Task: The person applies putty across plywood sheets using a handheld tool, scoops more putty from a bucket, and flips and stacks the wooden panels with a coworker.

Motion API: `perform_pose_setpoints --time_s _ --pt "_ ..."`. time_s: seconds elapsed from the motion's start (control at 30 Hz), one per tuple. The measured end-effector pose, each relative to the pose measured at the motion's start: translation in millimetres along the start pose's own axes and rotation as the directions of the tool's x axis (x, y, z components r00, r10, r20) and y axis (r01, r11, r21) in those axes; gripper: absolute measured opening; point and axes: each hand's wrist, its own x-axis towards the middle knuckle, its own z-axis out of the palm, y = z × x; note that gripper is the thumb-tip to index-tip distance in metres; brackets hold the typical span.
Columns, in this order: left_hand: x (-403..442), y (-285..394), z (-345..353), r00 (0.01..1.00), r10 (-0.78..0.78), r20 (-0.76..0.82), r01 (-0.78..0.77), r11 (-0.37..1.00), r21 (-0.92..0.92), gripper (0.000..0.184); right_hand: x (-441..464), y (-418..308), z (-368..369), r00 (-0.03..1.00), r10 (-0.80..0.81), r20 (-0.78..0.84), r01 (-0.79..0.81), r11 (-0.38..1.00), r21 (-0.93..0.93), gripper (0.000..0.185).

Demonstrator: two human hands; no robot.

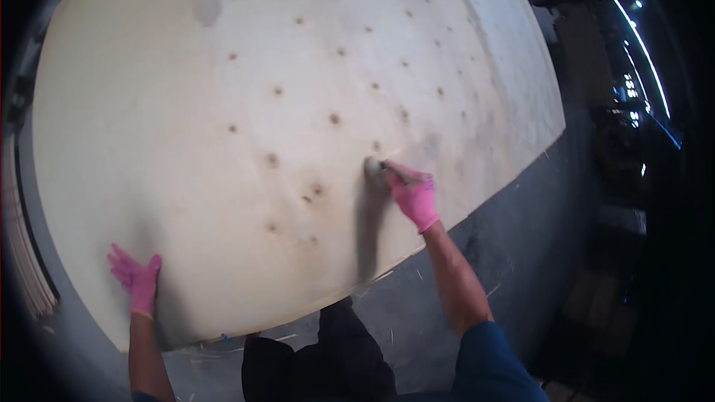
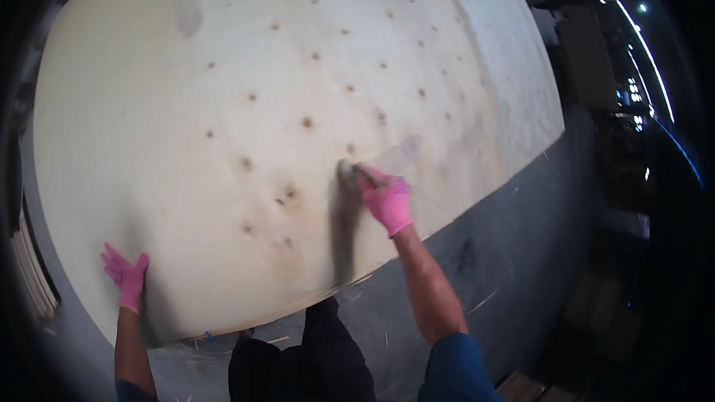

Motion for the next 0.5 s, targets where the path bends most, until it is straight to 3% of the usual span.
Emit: perform_pose_setpoints --time_s 0.03,0.1,0.17,0.3,0.37,0.4,0.43,0.47,0.5 --pt "-3.3 14.3 -5.2 0.999 -0.039 0.036 0.038 0.999 0.005 0.128 -2.4 -39.9 16.5 0.994 0.005 0.11 0.007 0.994 -0.109 0.023" --pt "-10.6 29.9 -15.4 0.992 -0.085 0.091 0.087 0.996 -0.013 0.129 -1.4 -92.3 59.6 0.954 -0.295 0.056 0.292 0.955 0.058 0.022" --pt "-13.0 39.6 -20.8 0.987 -0.098 0.125 0.107 0.992 -0.068 0.129 -20.5 -117.8 77.0 0.886 -0.449 0.115 0.455 0.89 -0.031 0.031" --pt "-19.3 45.9 -32.0 0.981 -0.084 0.176 0.108 0.985 -0.131 0.135 -90.2 -140.5 97.6 0.866 -0.47 0.171 0.493 0.858 -0.143 0.031" --pt "-15.9 42.2 -30.0 0.981 -0.06 0.187 0.084 0.989 -0.121 0.138 -99.1 -158.0 110.8 0.894 -0.365 0.259 0.37 0.928 0.03 0.026" --pt "-14.6 44.0 -34.5 0.973 -0.065 0.219 0.093 0.989 -0.119 0.139 -88.8 -163.9 116.9 0.939 -0.179 0.292 0.109 0.964 0.242 0.024" --pt "-14.3 47.4 -39.1 0.967 -0.072 0.246 0.105 0.987 -0.121 0.141 -71.1 -168.8 123.6 0.93 -0.009 0.368 -0.16 0.89 0.426 0.023" --pt "-14.1 49.4 -42.6 0.958 -0.087 0.273 0.124 0.985 -0.122 0.142 -51.3 -177.2 130.9 0.864 0.13 0.486 -0.419 0.721 0.553 0.023" --pt "-14.6 48.4 -44.4 0.957 -0.086 0.275 0.129 0.982 -0.139 0.143 -22.7 -196.0 136.3 0.907 0.159 0.389 -0.394 0.647 0.653 0.024"
